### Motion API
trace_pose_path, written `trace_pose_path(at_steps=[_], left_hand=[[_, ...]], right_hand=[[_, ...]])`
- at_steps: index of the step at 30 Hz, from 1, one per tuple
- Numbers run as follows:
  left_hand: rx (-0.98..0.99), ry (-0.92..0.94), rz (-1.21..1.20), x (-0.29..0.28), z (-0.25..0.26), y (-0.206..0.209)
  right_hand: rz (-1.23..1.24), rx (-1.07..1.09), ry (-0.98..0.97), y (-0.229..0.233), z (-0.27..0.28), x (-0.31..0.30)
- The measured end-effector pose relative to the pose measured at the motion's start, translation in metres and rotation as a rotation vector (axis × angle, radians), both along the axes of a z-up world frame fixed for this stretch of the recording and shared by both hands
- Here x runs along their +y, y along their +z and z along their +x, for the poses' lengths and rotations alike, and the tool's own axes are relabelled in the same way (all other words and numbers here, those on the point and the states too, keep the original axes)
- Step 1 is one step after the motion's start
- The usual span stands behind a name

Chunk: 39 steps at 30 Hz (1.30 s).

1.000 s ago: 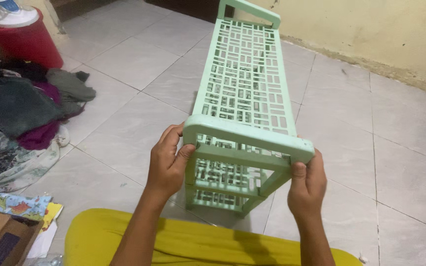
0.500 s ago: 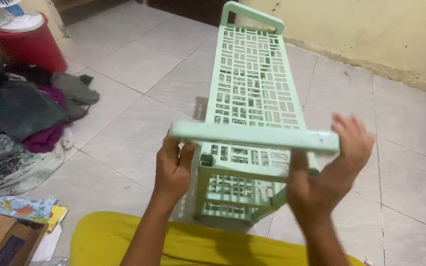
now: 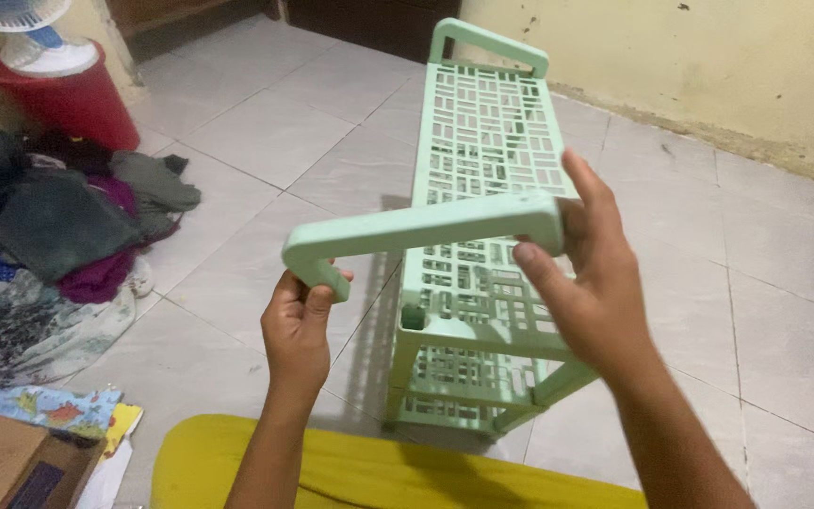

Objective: The person disassembles a light green plastic two-tier rack by hand. They remove the side handles, then detach the top shelf, and finally pull out the vertical support legs, leaving the components separated on the floor.

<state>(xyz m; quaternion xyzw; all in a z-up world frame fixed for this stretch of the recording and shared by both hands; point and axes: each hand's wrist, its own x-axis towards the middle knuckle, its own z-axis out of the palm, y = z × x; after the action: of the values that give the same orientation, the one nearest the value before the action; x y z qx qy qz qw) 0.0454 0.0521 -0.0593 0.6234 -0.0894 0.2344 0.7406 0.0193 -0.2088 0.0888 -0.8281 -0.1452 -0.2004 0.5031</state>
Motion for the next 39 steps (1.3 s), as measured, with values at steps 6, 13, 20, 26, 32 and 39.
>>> trace_pose_path(at_steps=[6, 13, 20, 26, 32, 39], left_hand=[[0.18, 0.108, -0.36, 0.022, 0.0, -0.065], [0.457, 0.179, -0.841, 0.032, 0.016, -0.182], [0.754, 0.327, -1.03, 0.054, 0.047, -0.313], [0.841, 0.405, -0.941, 0.054, 0.062, -0.381], [0.914, 0.633, -0.753, 0.052, 0.067, -0.383], [0.969, 0.659, -0.652, 0.056, 0.068, -0.382]], right_hand=[[-0.444, -0.544, -0.242, -0.044, -0.023, 0.045], [-0.35, -0.676, 0.149, -0.125, -0.045, 0.123], [-0.557, -0.401, 0.305, -0.238, -0.014, 0.163], [-0.864, -0.157, 0.23, -0.333, 0.01, 0.169], [-0.965, -0.028, 0.199, -0.381, 0.018, 0.168], [-1.002, 0.008, 0.19, -0.391, 0.018, 0.165]])
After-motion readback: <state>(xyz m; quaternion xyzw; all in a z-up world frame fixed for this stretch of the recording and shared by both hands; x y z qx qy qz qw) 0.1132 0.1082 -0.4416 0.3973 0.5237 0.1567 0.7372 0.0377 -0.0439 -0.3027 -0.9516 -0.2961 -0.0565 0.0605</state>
